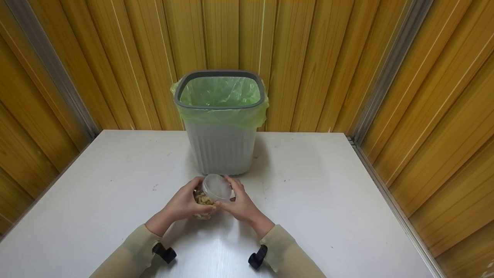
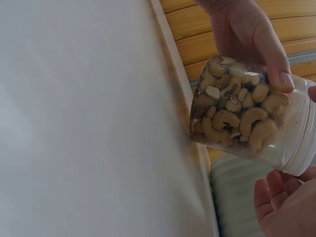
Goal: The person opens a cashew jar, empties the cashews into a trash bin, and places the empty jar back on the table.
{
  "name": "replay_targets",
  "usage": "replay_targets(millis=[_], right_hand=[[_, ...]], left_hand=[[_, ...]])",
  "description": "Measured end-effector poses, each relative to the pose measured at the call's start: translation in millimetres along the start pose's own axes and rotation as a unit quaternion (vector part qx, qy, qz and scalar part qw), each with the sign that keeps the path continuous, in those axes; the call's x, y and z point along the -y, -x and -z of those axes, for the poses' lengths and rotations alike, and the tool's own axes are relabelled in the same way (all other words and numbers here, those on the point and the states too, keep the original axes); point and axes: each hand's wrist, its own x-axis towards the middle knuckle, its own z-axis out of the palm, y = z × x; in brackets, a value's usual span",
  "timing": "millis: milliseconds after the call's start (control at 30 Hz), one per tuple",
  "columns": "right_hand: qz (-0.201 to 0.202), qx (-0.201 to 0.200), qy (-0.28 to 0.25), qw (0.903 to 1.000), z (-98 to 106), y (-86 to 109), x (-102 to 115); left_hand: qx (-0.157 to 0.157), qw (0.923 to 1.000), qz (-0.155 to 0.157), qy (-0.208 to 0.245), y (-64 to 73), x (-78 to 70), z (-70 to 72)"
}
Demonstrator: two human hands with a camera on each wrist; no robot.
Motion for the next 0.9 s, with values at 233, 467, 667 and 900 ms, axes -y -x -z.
replay_targets(millis=[233,467,667,900], right_hand=[[-0.041,-0.047,0.024,0.9977,-2.8,-1.2,3.5],[-0.039,-0.071,0.026,0.9963,-3.4,-1.2,5.4],[-0.023,-0.055,0.026,0.9979,-2.6,0.4,5.6],[-0.006,-0.041,0.024,0.9988,0.0,0.4,3.9]], left_hand=[[0.002,1.0,0.003,0.008,0.1,-0.1,-0.6],[0.002,1.0,0.005,0.0,-0.5,-0.7,-1.1],[0.0,1.0,0.002,0.002,-0.6,0.2,-0.3],[-0.002,1.0,-0.004,-0.005,-0.9,0.3,-0.4]])
